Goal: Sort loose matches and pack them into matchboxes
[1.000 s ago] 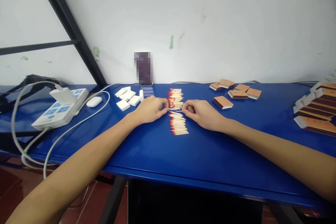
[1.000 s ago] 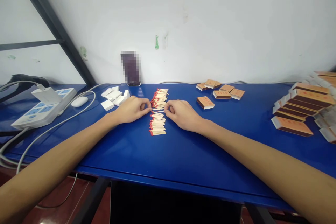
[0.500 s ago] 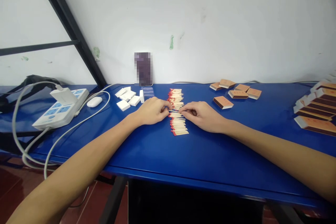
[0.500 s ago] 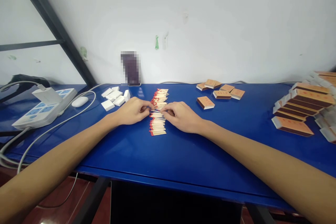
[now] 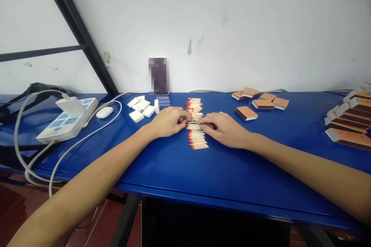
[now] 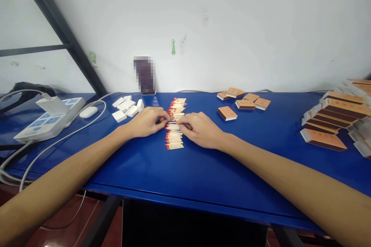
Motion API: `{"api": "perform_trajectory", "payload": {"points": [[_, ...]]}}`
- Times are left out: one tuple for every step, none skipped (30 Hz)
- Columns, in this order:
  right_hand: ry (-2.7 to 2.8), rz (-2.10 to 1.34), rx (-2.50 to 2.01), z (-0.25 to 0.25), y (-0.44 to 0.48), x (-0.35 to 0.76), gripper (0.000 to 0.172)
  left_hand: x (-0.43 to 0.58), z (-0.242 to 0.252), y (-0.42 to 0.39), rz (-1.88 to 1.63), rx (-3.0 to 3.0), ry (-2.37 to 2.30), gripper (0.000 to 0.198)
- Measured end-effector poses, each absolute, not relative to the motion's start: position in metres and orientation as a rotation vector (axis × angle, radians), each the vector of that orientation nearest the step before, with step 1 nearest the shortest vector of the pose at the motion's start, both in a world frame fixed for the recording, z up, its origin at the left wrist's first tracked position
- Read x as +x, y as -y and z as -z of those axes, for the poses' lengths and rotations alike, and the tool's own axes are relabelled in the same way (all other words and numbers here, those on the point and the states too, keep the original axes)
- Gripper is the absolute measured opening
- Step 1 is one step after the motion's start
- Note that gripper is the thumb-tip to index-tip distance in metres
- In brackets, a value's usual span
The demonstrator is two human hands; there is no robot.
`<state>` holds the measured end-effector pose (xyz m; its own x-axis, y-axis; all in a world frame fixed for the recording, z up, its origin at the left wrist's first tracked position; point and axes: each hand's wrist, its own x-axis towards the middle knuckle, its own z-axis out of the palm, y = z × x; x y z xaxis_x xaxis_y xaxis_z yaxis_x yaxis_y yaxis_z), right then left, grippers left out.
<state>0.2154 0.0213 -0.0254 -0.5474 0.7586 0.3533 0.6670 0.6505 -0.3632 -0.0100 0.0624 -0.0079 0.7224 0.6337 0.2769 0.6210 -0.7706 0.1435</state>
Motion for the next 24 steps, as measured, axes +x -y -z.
{"api": "perform_trajectory", "payload": {"points": [[2.394,-0.248,-1.107,0.0257,-0.0214,0.2154,0.027,-0.0096,0.0080,-0.0620,-0.485,2.877,-1.043,0.021],[2.403,-0.240,-1.102,0.0259,-0.0215,0.2153,0.027,-0.0094,0.0082,-0.0617,-0.485,2.877,-1.039,0.021],[2.410,-0.232,-1.099,0.0261,-0.0215,0.2154,0.027,-0.0091,0.0085,-0.0614,-0.486,2.878,-1.034,0.021],[2.415,-0.225,-1.098,0.0261,-0.0214,0.2154,0.027,-0.0089,0.0089,-0.0612,-0.487,2.881,-1.027,0.021],[2.422,-0.222,-1.097,0.0261,-0.0213,0.2154,0.028,-0.0087,0.0093,-0.0610,-0.488,2.884,-1.021,0.022],[2.427,-0.222,-1.099,0.0259,-0.0211,0.2155,0.028,-0.0086,0.0099,-0.0609,-0.490,2.887,-1.016,0.022],[2.433,-0.222,-1.102,0.0256,-0.0208,0.2155,0.029,-0.0084,0.0104,-0.0607,-0.491,2.890,-1.009,0.022],[2.437,-0.222,-1.106,0.0252,-0.0205,0.2156,0.030,-0.0083,0.0109,-0.0605,-0.492,2.893,-1.001,0.022],[2.443,-0.220,-1.108,0.0248,-0.0202,0.2157,0.030,-0.0081,0.0113,-0.0603,-0.492,2.896,-0.992,0.023],[2.448,-0.218,-1.108,0.0245,-0.0201,0.2158,0.031,-0.0080,0.0116,-0.0601,-0.493,2.898,-0.981,0.023],[2.453,-0.215,-1.105,0.0243,-0.0200,0.2158,0.032,-0.0078,0.0118,-0.0598,-0.494,2.901,-0.966,0.024],[2.456,-0.212,-1.100,0.0242,-0.0200,0.2159,0.032,-0.0077,0.0118,-0.0595,-0.496,2.902,-0.948,0.025],[2.456,-0.211,-1.093,0.0241,-0.0201,0.2159,0.032,-0.0076,0.0117,-0.0592,-0.497,2.903,-0.932,0.027],[2.449,-0.213,-1.088,0.0242,-0.0202,0.2159,0.031,-0.0076,0.0114,-0.0590,-0.497,2.904,-0.918,0.028],[2.435,-0.218,-1.090,0.0244,-0.0204,0.2158,0.031,-0.0076,0.0111,-0.0587,-0.495,2.905,-0.904,0.029],[2.417,-0.225,-1.100,0.0247,-0.0205,0.2157,0.030,-0.0076,0.0107,-0.0586,-0.492,2.907,-0.890,0.029],[2.395,-0.232,-1.116,0.0250,-0.0206,0.2156,0.030,-0.0077,0.0103,-0.0585,-0.487,2.908,-0.878,0.030],[2.373,-0.238,-1.136,0.0253,-0.0206,0.2155,0.029,-0.0078,0.0099,-0.0585,-0.483,2.907,-0.866,0.030],[2.354,-0.243,-1.157,0.0256,-0.0205,0.2154,0.029,-0.0079,0.0096,-0.0585,-0.483,2.905,-0.855,0.030],[2.343,-0.243,-1.176,0.0258,-0.0203,0.2153,0.029,-0.0079,0.0092,-0.0584,-0.485,2.902,-0.843,0.030],[2.338,-0.240,-1.189,0.0260,-0.0201,0.2152,0.028,-0.0079,0.0089,-0.0583,-0.491,2.898,-0.831,0.030],[2.339,-0.236,-1.196,0.0261,-0.0200,0.2151,0.027,-0.0078,0.0085,-0.0580,-0.496,2.895,-0.819,0.029],[2.345,-0.233,-1.198,0.0261,-0.0200,0.2151,0.027,-0.0077,0.0081,-0.0575,-0.498,2.893,-0.806,0.029],[2.354,-0.232,-1.195,0.0261,-0.0201,0.2151,0.026,-0.0075,0.0076,-0.0569,-0.495,2.891,-0.791,0.029]]}}
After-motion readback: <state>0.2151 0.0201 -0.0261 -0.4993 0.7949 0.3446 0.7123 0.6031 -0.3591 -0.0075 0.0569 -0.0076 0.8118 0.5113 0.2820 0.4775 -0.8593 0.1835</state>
